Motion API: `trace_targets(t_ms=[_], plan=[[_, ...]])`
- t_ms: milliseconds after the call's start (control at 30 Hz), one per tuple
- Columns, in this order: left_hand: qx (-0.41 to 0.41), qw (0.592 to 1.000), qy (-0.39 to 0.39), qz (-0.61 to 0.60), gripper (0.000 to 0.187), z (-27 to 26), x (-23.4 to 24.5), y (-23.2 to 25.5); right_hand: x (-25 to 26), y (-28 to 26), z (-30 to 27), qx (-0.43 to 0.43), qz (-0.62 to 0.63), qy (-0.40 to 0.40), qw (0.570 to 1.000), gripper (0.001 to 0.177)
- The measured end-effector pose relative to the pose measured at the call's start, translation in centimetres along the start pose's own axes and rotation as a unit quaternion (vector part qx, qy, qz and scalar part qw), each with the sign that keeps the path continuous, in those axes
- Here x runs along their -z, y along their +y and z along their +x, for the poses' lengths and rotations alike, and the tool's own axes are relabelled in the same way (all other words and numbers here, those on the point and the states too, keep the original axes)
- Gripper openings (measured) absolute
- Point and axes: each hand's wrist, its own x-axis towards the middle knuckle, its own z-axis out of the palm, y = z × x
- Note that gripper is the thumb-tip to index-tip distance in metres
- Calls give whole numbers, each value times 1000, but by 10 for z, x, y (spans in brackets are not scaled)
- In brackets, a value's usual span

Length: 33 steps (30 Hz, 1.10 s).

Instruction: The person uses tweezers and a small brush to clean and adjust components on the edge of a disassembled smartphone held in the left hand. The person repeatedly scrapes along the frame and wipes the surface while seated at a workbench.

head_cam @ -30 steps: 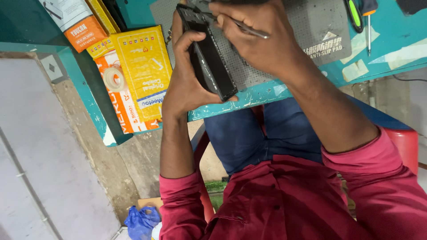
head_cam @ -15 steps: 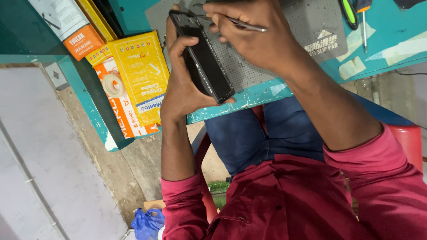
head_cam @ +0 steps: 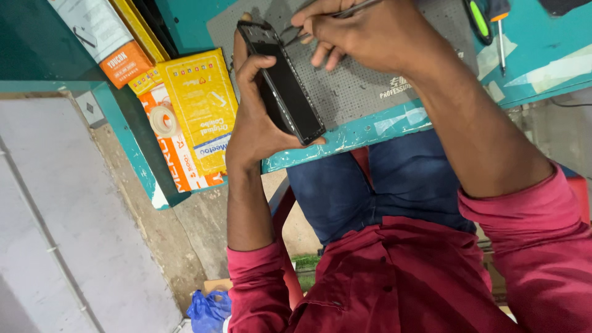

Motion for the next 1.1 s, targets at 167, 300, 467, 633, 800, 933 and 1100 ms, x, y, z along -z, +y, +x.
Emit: trace_targets(t_ms=[167,300,467,633,800,933,1100], plan=[[-29,999,8,23,128,3,-1,-1,-19,8,-3,117,-51,74,989,17],[-33,999,7,22,128,3,0,4,-18,0,-2,75,-31,55,995,19],[3,999,-16,-49,125,2,1,5,-17,-11,-34,58,-81,33,994,18],[-49,999,9,-11,129,5,0,2,-16,-25,-85,37,-155,3,987,22],[-45,999,11,-15,130,2,-1,-4,-32,-32,-111,72,-155,44,984,24],[-29,999,13,-21,131,-2,-4,-8,-35,-21,-90,62,-195,54,977,25],[-8,997,20,-80,128,-1,-4,-3,-33,-16,-64,110,-136,67,982,22]])
